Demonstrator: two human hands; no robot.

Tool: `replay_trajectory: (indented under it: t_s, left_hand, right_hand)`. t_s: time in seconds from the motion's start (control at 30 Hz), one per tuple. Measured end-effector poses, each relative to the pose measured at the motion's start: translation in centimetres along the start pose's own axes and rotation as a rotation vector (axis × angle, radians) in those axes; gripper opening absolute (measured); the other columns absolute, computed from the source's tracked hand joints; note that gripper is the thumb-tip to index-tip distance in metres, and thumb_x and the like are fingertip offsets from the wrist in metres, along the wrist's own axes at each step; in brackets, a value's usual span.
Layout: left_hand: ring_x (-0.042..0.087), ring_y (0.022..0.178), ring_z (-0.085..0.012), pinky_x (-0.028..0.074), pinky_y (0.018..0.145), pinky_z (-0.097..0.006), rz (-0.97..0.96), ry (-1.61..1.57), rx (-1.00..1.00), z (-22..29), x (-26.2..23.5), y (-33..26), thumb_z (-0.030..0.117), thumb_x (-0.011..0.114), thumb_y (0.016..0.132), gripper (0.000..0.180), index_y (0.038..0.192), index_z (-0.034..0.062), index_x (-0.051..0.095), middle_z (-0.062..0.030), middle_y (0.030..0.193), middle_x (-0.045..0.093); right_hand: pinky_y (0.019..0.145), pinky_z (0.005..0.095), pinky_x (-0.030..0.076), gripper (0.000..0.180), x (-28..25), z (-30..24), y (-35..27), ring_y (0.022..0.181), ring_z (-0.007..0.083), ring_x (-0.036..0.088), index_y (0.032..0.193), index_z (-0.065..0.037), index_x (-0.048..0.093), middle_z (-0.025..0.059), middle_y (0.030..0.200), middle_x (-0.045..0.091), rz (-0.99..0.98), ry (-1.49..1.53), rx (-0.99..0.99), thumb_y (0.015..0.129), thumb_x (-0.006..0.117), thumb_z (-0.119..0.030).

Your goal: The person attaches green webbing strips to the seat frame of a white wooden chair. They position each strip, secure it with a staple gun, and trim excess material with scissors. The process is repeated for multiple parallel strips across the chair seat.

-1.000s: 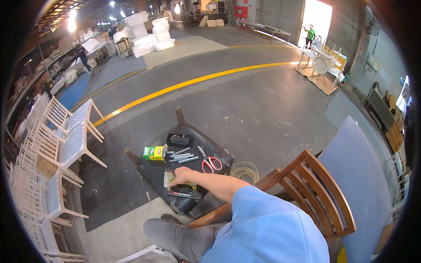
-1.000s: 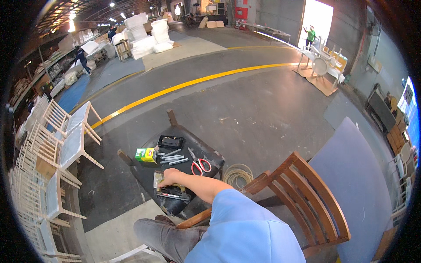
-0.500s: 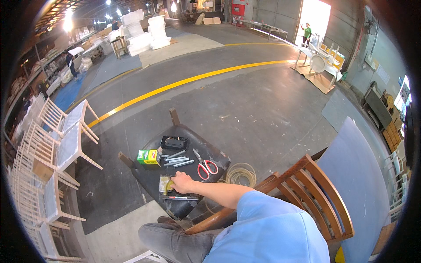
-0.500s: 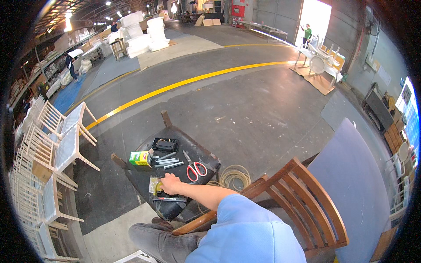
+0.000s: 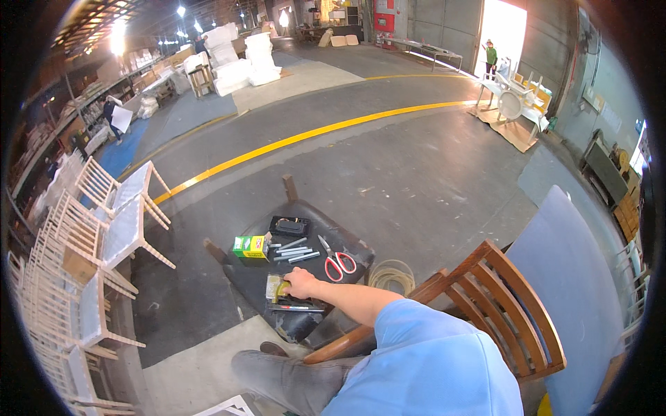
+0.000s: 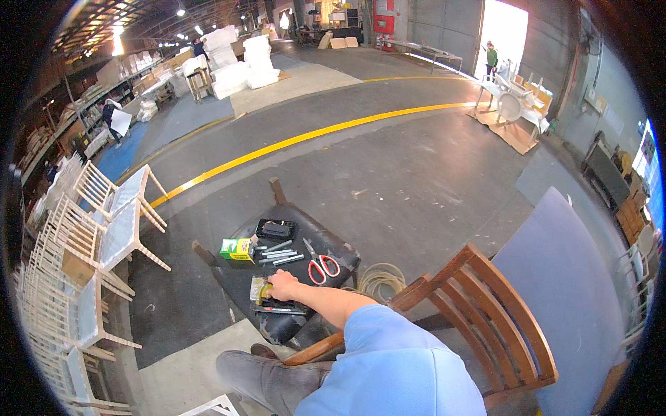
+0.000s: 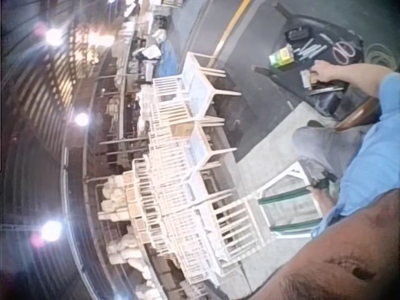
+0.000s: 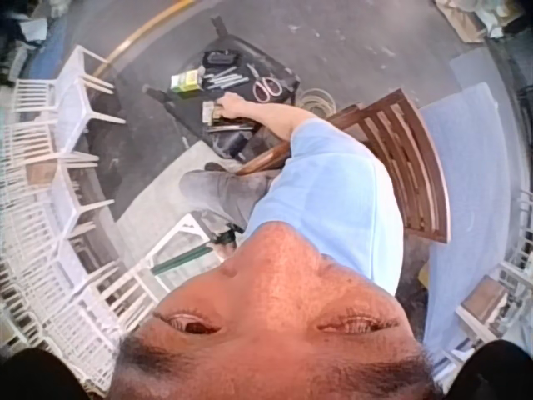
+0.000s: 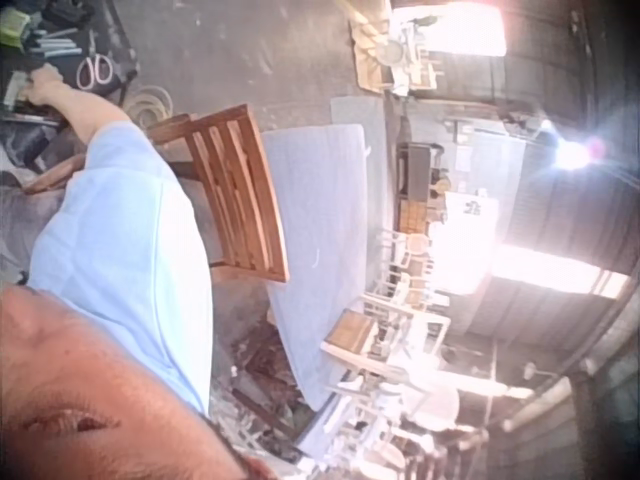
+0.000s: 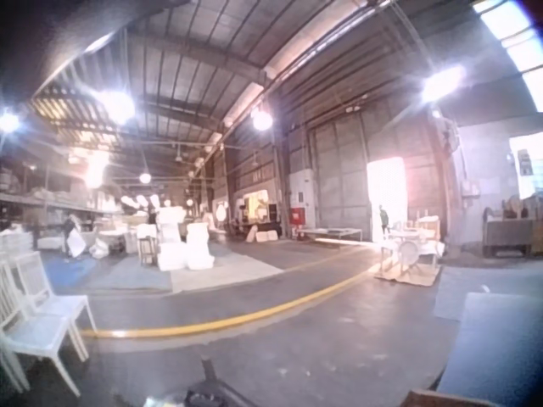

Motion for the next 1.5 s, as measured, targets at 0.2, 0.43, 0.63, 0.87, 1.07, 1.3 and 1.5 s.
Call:
replay_trajectory:
  t_s: [0.2,0.43,0.63,0.87,1.07,1.3,1.5]
  left_hand:
    - [0.064,0.087,-0.0292,0.054,0.087,-0.047,0.013,-0.055,0.070,2.6,-3.8,-1.4,0.059,0.047,0.103,0.055,0.113,0.0080,0.064,-0.0091,0.100,0.068]
    - [0.064,0.095,-0.0337,0.051,0.096,-0.051,-0.015,-0.064,0.196,3.9,-5.3,-3.6,0.059,0.044,0.104,0.056,0.107,0.0054,0.061,-0.0117,0.097,0.067]
    - [0.066,0.104,-0.0313,0.051,0.096,-0.044,-0.047,0.107,0.195,3.0,-2.9,-5.2,0.051,0.047,0.108,0.052,0.112,0.0026,0.066,-0.0148,0.109,0.071]
    - [0.066,0.101,-0.0195,0.048,0.095,-0.034,0.224,0.682,0.300,3.7,-4.4,-6.9,0.044,0.043,0.109,0.054,0.102,-0.0019,0.071,-0.0104,0.103,0.073]
    - [0.070,0.098,-0.0286,0.052,0.090,-0.039,0.237,0.954,0.334,5.1,-8.8,-6.7,0.036,0.060,0.101,0.039,0.120,0.0027,0.071,-0.0170,0.106,0.074]
    - [0.071,0.099,-0.0364,0.054,0.088,-0.047,0.737,1.478,0.825,14.1,-11.2,-5.9,0.044,0.060,0.100,0.048,0.125,0.0035,0.067,-0.0237,0.106,0.073]
    - [0.071,0.098,-0.0422,0.054,0.081,-0.053,0.530,1.532,0.223,12.5,-12.3,-1.7,0.065,0.040,0.101,0.070,0.117,0.0042,0.071,-0.0269,0.101,0.073]
  right_hand:
    - [0.103,0.0456,0.049,0.055,-0.9,-0.7,-0.1,0.119,0.0401,0.060,0.131,-0.009,0.068,0.0253,0.124,0.062,0.007,-0.022,-0.049,0.087,0.074,-0.041]
    - [0.088,0.0444,0.055,0.026,2.6,-16.5,-1.8,0.098,0.0302,0.069,0.113,-0.006,0.070,0.0141,0.101,0.072,0.154,0.323,-0.459,0.094,0.068,-0.025]
    - [0.082,0.0457,0.056,0.049,25.3,-33.1,-16.0,0.094,0.0253,0.071,0.118,-0.003,0.071,0.0170,0.110,0.074,-0.976,-0.224,-0.696,0.098,0.062,-0.046]
    - [0.065,0.0460,0.061,0.038,37.4,-32.4,-25.2,0.074,0.0274,0.071,0.114,0.001,0.064,0.0182,0.099,0.071,-1.601,0.414,0.140,0.100,0.064,-0.035]
    - [0.042,0.0363,0.037,0.031,38.6,-27.4,-23.1,0.050,0.0150,0.047,0.092,-0.006,0.062,0.0035,0.068,0.055,-1.270,0.304,0.015,0.106,0.054,-0.032]
    - [0.082,0.0525,0.051,0.042,35.4,-25.5,-21.4,0.097,0.0430,0.068,0.108,0.002,0.070,0.0260,0.104,0.071,-0.910,-0.144,-0.449,0.106,0.049,-0.034]
    - [0.086,0.0517,0.050,0.045,35.6,-22.9,-20.3,0.101,0.0428,0.067,0.109,0.002,0.070,0.0257,0.108,0.070,-0.937,-0.201,-0.287,0.107,0.047,-0.037]
Point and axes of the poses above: each hand's wrist, its own y-axis towards the middle knuckle, its own x-axis out of the palm, z = x × y, the point moved 8 cm from there along y, towards the middle knuckle
